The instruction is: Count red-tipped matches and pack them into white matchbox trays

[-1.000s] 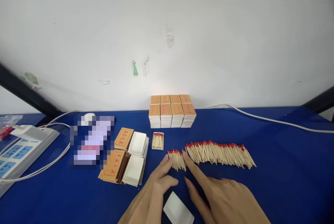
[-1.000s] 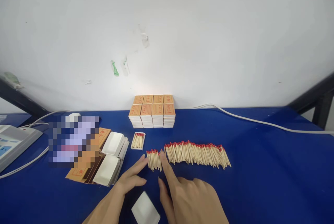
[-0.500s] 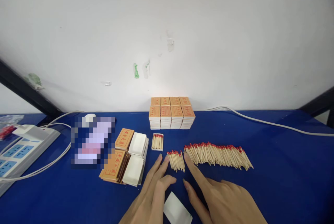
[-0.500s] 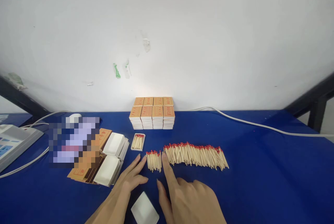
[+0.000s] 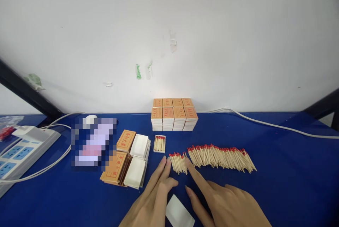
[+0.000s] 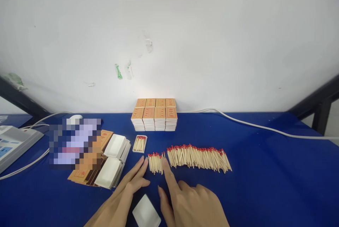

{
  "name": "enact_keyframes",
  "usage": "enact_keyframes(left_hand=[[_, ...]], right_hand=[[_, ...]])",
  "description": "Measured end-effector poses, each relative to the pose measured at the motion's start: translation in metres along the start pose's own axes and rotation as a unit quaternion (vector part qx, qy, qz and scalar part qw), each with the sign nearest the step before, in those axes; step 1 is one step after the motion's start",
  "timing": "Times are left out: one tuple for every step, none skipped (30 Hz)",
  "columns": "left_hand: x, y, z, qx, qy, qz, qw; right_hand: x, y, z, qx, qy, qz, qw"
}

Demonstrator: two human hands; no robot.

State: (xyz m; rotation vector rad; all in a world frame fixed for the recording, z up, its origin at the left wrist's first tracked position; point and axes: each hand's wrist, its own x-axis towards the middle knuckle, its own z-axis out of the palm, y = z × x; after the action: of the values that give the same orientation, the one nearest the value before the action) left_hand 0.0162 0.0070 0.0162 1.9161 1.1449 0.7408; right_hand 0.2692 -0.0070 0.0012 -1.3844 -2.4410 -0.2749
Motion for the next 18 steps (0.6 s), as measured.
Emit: enact_keyframes(left_hand=[[-0.0004, -0.0009, 0.0005, -0.003, -0.002, 0.001, 1.0], [-0.0008, -0.0015, 0.001, -0.005, -0.003, 0.004, 1.0], [-0.0012, -0.0018, 0.0014, -0.007, -0.004, 0.006, 1.0], [-0.0016, -0.0019, 0.0017, -0.008, -0.005, 0.01, 1.0], [-0.0019, -0.0019, 0.0018, -0.009, -0.007, 0.013, 1.0], [-0.0021, -0.0019, 0.0018, -0.01, -0.008, 0.017, 1.0], [-0.0022, -0.0019, 0.0017, -0.011, -0.009, 0.02, 1.0], [-0.0021, -0.002, 0.0016, -0.011, -0.01, 0.024, 1.0], [-0.0019, -0.0023, 0.0014, -0.011, -0.01, 0.027, 1.0], [-0.0016, -0.0027, 0.0012, -0.011, -0.01, 0.03, 0.999], [-0.0012, -0.0032, 0.001, -0.012, -0.01, 0.032, 0.999], [-0.0008, -0.0037, 0.0008, -0.012, -0.009, 0.035, 0.999], [-0.0005, -0.0042, 0.0007, -0.012, -0.009, 0.037, 0.999], [-0.0003, -0.0046, 0.0007, -0.012, -0.009, 0.039, 0.999], [-0.0002, -0.0049, 0.0008, -0.012, -0.009, 0.04, 0.999], [-0.0003, -0.0051, 0.0009, -0.011, -0.009, 0.041, 0.999], [-0.0004, -0.0052, 0.001, -0.01, -0.009, 0.042, 0.999], [-0.0006, -0.0052, 0.0012, -0.009, -0.009, 0.041, 0.999]], right_hand=[[0.0006, -0.0003, -0.0005, 0.001, 0.003, 0.001, 1.0], [0.0014, -0.0007, -0.0009, 0.003, 0.003, 0.0, 1.0], [0.0021, -0.001, -0.0012, 0.004, 0.003, 0.001, 1.0], [0.0027, -0.0012, -0.0015, 0.004, 0.004, 0.002, 1.0], [0.0032, -0.0015, -0.0018, 0.003, 0.007, 0.003, 1.0], [0.0036, -0.0017, -0.0021, 0.001, 0.01, 0.006, 1.0], [0.0037, -0.0019, -0.0023, 0.0, 0.011, 0.009, 1.0], [0.0037, -0.0019, -0.0026, -0.001, 0.013, 0.011, 1.0], [0.0035, -0.002, -0.0029, 0.0, 0.011, 0.011, 1.0], [0.0031, -0.002, -0.003, 0.002, 0.007, 0.011, 1.0], [0.0028, -0.002, -0.0031, 0.003, 0.003, 0.01, 1.0], [0.0024, -0.0021, -0.003, 0.003, 0.001, 0.009, 1.0], [0.0021, -0.0023, -0.0028, 0.002, 0.0, 0.008, 1.0], [0.0018, -0.0025, -0.0025, 0.001, -0.001, 0.009, 1.0], [0.0017, -0.0028, -0.0021, 0.0, -0.002, 0.008, 1.0], [0.0016, -0.0031, -0.0016, 0.0, -0.004, 0.009, 1.0], [0.0016, -0.0033, -0.0012, 0.0, -0.007, 0.008, 1.0], [0.0017, -0.0034, -0.0008, 0.001, -0.01, 0.007, 1.0]])
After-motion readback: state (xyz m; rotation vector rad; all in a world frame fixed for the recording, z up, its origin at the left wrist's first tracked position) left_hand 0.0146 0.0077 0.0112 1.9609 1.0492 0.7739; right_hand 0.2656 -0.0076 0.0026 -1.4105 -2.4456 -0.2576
